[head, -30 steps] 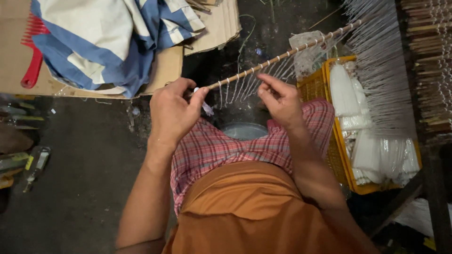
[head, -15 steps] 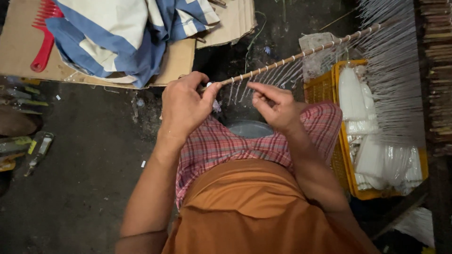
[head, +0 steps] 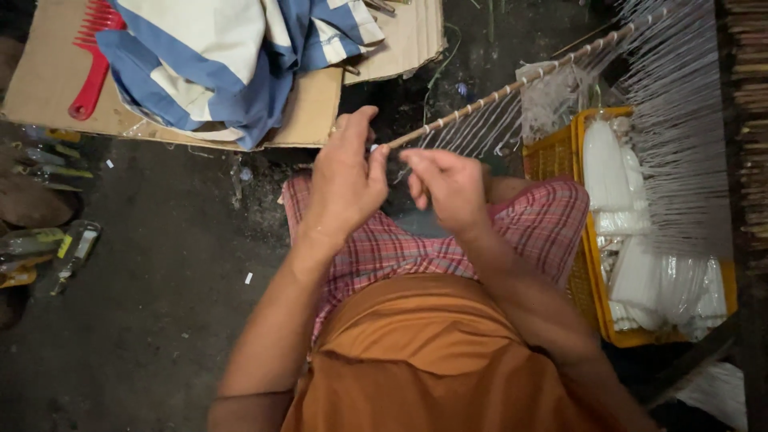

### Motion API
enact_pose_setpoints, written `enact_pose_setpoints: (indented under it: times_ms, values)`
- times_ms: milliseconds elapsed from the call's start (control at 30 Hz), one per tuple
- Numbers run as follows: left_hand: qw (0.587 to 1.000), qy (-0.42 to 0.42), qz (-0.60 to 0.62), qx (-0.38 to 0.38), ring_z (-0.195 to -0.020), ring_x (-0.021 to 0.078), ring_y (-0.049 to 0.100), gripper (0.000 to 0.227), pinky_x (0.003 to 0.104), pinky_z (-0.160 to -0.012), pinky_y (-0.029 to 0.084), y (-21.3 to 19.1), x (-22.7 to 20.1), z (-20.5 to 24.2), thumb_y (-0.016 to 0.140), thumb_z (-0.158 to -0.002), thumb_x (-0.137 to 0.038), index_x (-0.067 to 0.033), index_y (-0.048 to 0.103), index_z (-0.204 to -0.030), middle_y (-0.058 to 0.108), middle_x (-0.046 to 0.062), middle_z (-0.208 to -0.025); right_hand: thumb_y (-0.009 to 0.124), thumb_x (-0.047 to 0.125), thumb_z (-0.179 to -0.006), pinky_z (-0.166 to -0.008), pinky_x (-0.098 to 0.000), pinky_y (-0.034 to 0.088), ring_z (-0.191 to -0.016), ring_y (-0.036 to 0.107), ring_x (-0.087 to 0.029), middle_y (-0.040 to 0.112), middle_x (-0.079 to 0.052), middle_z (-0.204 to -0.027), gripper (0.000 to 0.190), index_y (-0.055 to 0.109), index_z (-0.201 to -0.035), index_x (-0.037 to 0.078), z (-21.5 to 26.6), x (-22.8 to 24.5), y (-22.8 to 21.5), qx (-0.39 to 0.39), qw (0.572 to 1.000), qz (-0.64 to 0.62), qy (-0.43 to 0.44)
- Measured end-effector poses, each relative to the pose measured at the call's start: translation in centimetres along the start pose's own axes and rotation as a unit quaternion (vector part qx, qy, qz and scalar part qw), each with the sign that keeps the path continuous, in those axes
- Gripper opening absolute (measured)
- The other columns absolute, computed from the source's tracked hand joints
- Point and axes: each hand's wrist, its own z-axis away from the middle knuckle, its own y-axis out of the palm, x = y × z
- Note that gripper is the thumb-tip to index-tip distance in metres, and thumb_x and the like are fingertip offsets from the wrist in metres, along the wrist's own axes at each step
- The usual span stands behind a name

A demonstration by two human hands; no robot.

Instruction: Tying and knotting white strings onto a wooden stick to create a net-like structure

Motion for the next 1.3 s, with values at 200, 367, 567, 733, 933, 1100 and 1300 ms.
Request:
enact_pose_setpoints:
  times_ms: [200, 367, 567, 733, 933, 1100, 1300]
  values:
    - [0.999, -0.001, 0.04, 0.029, -0.103, 0.0512, 0.064, 0.049, 0.058, -0.089, 0.053, 0.4, -1.5, 0.0, 0.061, -0.093, 0.003, 0.0056, 0.05, -0.14, 0.061, 0.027, -0.108, 0.066, 0.011, -0.101, -0.034, -0.0247, 0.046, -0.035, 0.055, -0.016, 0.054, -0.01, -0.053, 0.016, 0.067, -0.091, -0.002, -1.1, 1.6, 2.1, -0.104, 0.978, -0.149, 0.105]
    - [0.995, -0.062, 0.057, 0.058, -0.103, 0.0543, 0.066, 0.04, 0.062, -0.089, 0.053, -0.8, -1.0, 0.0, 0.054, -0.103, -0.011, 0.0059, 0.052, -0.139, 0.067, 0.034, -0.113, 0.066, 0.008, -0.099, -0.033, -0.0255, 0.046, -0.033, 0.053, -0.016, 0.05, -0.01, -0.051, 0.017, 0.065, -0.085, 0.0, -1.8, 2.4, 1.3, -0.128, 0.974, -0.156, 0.099]
    - [0.853, -0.153, 0.472, 0.163, -0.046, 0.0113, 0.046, 0.032, 0.022, -0.042, 0.037, 1.8, 2.9, 0.5, 0.049, -0.105, -0.01, -0.0021, 0.058, -0.134, 0.056, 0.005, -0.06, 0.07, 0.007, -0.097, -0.031, -0.0279, 0.041, -0.031, 0.05, -0.02, 0.048, -0.015, -0.051, 0.014, 0.066, -0.087, -0.003, -2.2, 1.7, 0.0, -0.13, 0.973, -0.177, 0.074]
    - [0.77, -0.182, 0.599, 0.127, -0.051, 0.0084, 0.04, 0.036, 0.018, -0.043, 0.033, 2.7, 2.3, 0.6, 0.056, -0.104, -0.008, 0.004, 0.056, -0.138, 0.05, 0.005, -0.065, 0.07, 0.0, -0.094, -0.051, -0.0276, 0.057, -0.056, 0.064, -0.015, 0.072, -0.02, -0.085, 0.026, 0.069, -0.12, -0.007, -1.9, 0.1, -1.9, 0.017, 0.996, -0.086, 0.029]
    - [0.775, -0.186, 0.592, 0.124, -0.056, 0.007, 0.04, 0.029, 0.016, -0.045, 0.031, 2.1, 1.1, 0.4, 0.056, -0.103, -0.006, 0.0038, 0.062, -0.13, 0.049, 0.004, -0.066, 0.066, 0.001, -0.097, -0.053, -0.0244, 0.051, -0.053, 0.064, -0.018, 0.064, -0.017, -0.061, 0.011, 0.07, -0.103, -0.007, -1.9, -0.4, -3.5, 0.025, 0.999, -0.034, 0.025]
    - [0.788, -0.19, 0.574, 0.117, -0.061, 0.0076, 0.048, 0.027, 0.014, -0.046, 0.034, 2.1, 0.6, 0.4, 0.055, -0.103, -0.004, 0.0042, 0.066, -0.127, 0.05, 0.003, -0.068, 0.067, 0.003, -0.098, -0.057, -0.0274, 0.058, -0.058, 0.07, -0.02, 0.068, -0.02, -0.066, 0.021, 0.067, -0.116, -0.008, -1.6, 0.0, -2.8, 0.033, 0.997, -0.057, 0.029]
    - [0.781, -0.193, 0.581, 0.121, -0.059, 0.0067, 0.04, 0.028, 0.015, -0.046, 0.03, 2.0, 1.1, 0.6, 0.054, -0.103, -0.003, 0.0046, 0.066, -0.127, 0.047, 0.003, -0.066, 0.069, -0.001, -0.095, -0.056, -0.0301, 0.059, -0.058, 0.07, -0.023, 0.068, -0.022, -0.069, 0.014, 0.068, -0.107, -0.009, -1.5, -2.2, -3.8, 0.041, 0.997, -0.055, 0.033]
